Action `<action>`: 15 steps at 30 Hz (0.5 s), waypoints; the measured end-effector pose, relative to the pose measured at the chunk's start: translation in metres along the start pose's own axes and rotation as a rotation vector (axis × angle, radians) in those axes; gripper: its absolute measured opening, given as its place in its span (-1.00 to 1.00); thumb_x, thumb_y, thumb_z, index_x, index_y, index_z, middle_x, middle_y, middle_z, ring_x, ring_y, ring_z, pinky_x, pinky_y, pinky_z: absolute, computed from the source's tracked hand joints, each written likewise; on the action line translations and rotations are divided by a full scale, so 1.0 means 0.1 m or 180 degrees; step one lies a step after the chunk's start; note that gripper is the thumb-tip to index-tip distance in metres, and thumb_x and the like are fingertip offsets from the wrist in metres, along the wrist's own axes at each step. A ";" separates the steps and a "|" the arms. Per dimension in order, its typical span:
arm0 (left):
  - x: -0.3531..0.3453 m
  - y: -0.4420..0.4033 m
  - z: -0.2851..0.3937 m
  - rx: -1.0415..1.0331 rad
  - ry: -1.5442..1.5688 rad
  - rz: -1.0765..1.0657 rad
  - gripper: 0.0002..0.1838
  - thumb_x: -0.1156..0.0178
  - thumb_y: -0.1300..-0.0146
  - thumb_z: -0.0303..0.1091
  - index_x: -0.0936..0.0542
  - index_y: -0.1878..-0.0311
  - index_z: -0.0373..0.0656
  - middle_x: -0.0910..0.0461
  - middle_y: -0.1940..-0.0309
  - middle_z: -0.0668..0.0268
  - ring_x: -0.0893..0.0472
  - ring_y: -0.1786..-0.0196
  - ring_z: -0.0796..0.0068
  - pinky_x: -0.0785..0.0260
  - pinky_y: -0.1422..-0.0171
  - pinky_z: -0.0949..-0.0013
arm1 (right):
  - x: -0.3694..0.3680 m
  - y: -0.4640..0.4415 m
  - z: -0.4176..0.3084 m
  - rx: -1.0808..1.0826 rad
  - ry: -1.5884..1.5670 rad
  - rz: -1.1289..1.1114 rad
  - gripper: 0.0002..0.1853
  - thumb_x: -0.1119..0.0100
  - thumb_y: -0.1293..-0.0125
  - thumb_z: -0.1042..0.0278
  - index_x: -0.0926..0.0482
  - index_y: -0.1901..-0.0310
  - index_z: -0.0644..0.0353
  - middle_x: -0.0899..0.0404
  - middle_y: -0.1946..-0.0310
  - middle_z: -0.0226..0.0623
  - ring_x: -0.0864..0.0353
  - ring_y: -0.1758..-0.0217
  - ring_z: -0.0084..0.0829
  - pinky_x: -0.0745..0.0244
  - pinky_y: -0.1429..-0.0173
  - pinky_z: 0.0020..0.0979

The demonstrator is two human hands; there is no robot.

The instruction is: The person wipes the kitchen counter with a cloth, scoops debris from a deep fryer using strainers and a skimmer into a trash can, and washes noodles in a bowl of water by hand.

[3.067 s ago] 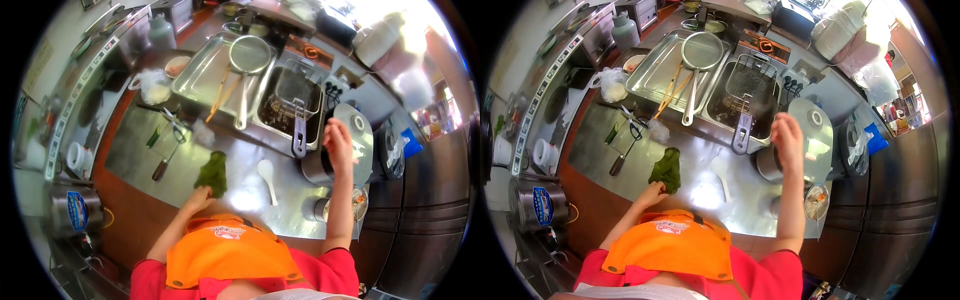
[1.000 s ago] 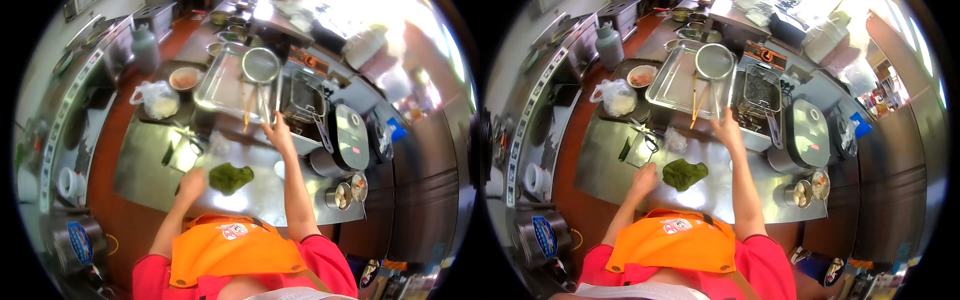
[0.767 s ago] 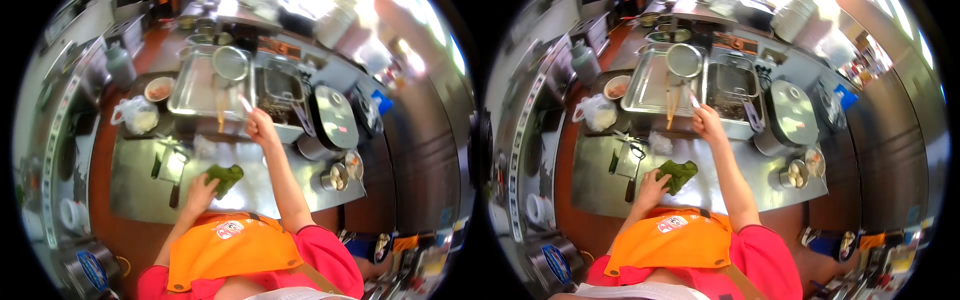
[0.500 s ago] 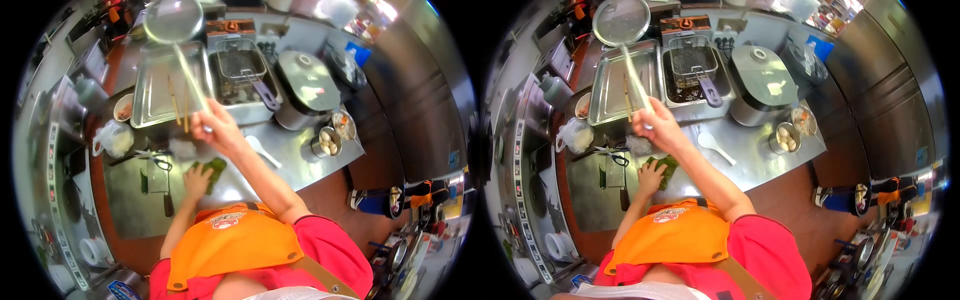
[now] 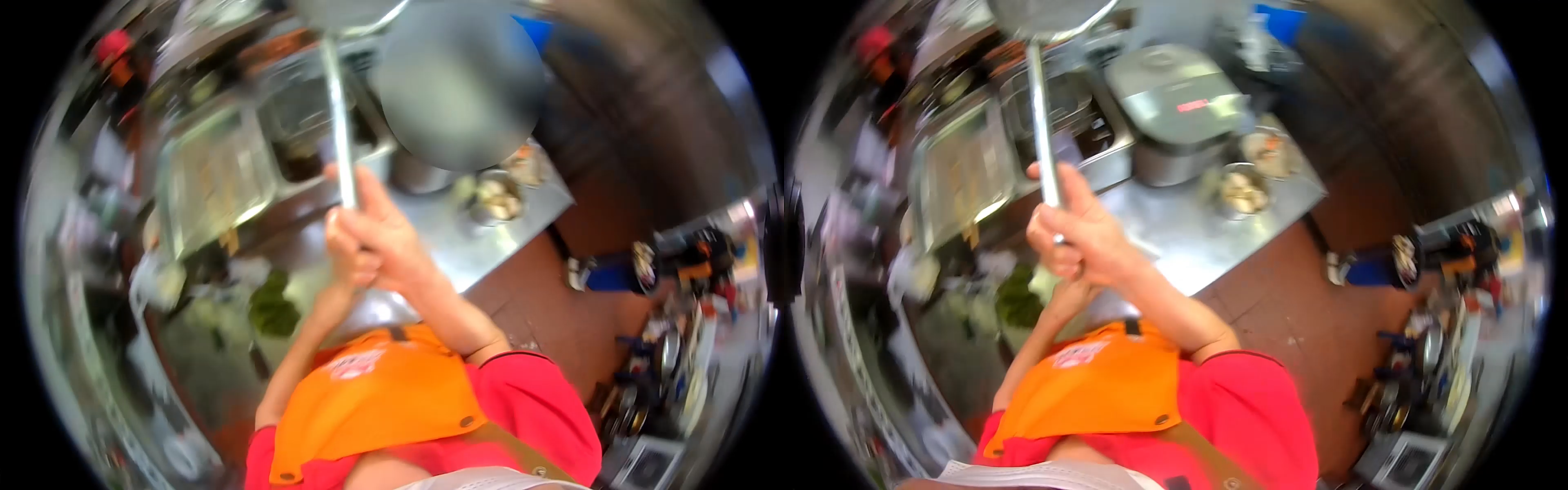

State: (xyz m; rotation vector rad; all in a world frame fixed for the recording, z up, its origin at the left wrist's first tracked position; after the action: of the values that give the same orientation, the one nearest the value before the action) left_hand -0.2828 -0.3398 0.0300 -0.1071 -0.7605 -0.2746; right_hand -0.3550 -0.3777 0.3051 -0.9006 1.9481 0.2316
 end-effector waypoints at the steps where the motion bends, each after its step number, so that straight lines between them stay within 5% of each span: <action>1: -0.15 -0.21 0.20 -0.0279 0.0220 -0.0069 -0.49 -0.11 -0.27 -0.15 -0.37 -0.24 -0.15 -0.42 -0.03 0.03 -0.43 -0.16 0.05 -0.32 -0.17 0.13 | 0.10 0.09 -0.14 0.0121 0.0143 0.0120 -0.54 0.08 -0.47 0.38 -0.14 -0.33 -0.19 -0.30 0.53 -0.37 -0.12 0.69 -0.70 -0.10 0.64 -0.63; 2: -0.19 -0.41 0.44 -0.0278 0.0648 -0.0220 -0.40 -0.07 -0.34 -0.02 -0.32 -0.34 -0.17 -0.32 -0.29 0.01 -0.32 -0.33 0.07 -0.24 -0.30 0.15 | 0.24 0.15 -0.20 0.0254 0.0032 0.0168 -0.49 0.06 -0.47 0.36 -0.09 -0.38 -0.18 -0.33 0.50 -0.37 -0.13 0.73 -0.71 -0.10 0.69 -0.65; 4: -0.73 -0.74 0.10 -0.0618 0.0440 -0.0780 -0.38 -0.04 -0.36 -0.02 -0.28 -0.36 -0.19 -0.28 -0.33 0.01 -0.30 -0.35 0.10 -0.21 -0.32 0.13 | 0.46 0.35 -0.36 0.0392 0.0061 0.0458 -0.49 0.01 -0.45 0.33 -0.08 -0.34 -0.19 -0.35 0.48 -0.37 -0.11 0.72 -0.71 -0.09 0.67 -0.65; 8: -0.82 -1.18 0.03 0.0274 -0.0085 -0.1337 -0.49 -0.06 -0.35 -0.03 -0.35 -0.22 -0.17 -0.59 0.28 0.10 -0.60 0.21 0.24 -0.43 0.09 0.20 | 0.70 0.79 -0.76 0.0607 0.0434 0.1188 -0.50 0.07 -0.46 0.38 -0.06 -0.35 -0.07 -0.33 0.47 -0.39 -0.09 0.68 -0.75 -0.06 0.65 -0.66; 10: -0.78 -1.22 0.07 0.0542 -0.0551 -0.1455 -0.55 -0.08 -0.33 -0.06 -0.38 -0.15 -0.13 -0.61 0.33 0.06 -0.61 0.23 0.15 -0.44 0.14 0.16 | 0.77 1.05 -0.91 0.0774 0.0506 0.1323 -0.51 0.09 -0.45 0.39 -0.06 -0.35 -0.06 -0.34 0.46 -0.39 -0.09 0.67 -0.76 -0.07 0.63 -0.66; 12: -0.68 -1.10 0.04 0.0823 -0.0493 -0.1293 -0.60 -0.09 -0.30 -0.07 -0.40 -0.10 -0.07 -0.62 0.14 -0.10 -0.58 -0.01 -0.11 -0.40 -0.01 0.02 | 0.86 1.15 -0.95 0.0843 0.0485 0.1421 -0.51 0.10 -0.45 0.40 -0.06 -0.35 -0.05 -0.34 0.45 -0.40 -0.09 0.67 -0.77 -0.07 0.62 -0.67; 15: -0.67 -1.03 -0.21 0.0692 -0.0477 -0.1139 -0.64 -0.14 -0.28 -0.14 -0.40 -0.04 -0.11 -0.65 0.34 -0.02 -0.66 0.25 -0.02 -0.45 0.13 0.09 | 0.94 1.14 -0.89 0.0848 0.0424 0.1453 -0.52 0.12 -0.46 0.40 -0.06 -0.36 -0.06 -0.34 0.44 -0.40 -0.08 0.67 -0.76 -0.09 0.61 -0.67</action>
State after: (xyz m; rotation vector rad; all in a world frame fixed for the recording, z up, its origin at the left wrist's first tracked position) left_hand -0.3446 -0.4283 -0.0322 0.2188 -0.9532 -0.5252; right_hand -0.5189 -0.3876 0.2530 -0.2971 2.2280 0.1715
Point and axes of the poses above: each hand's wrist, its own y-axis away from the middle knuckle, its own x-axis out of the back of the hand, z = x × y, the point moved 8 cm from there along -y, towards the middle knuckle
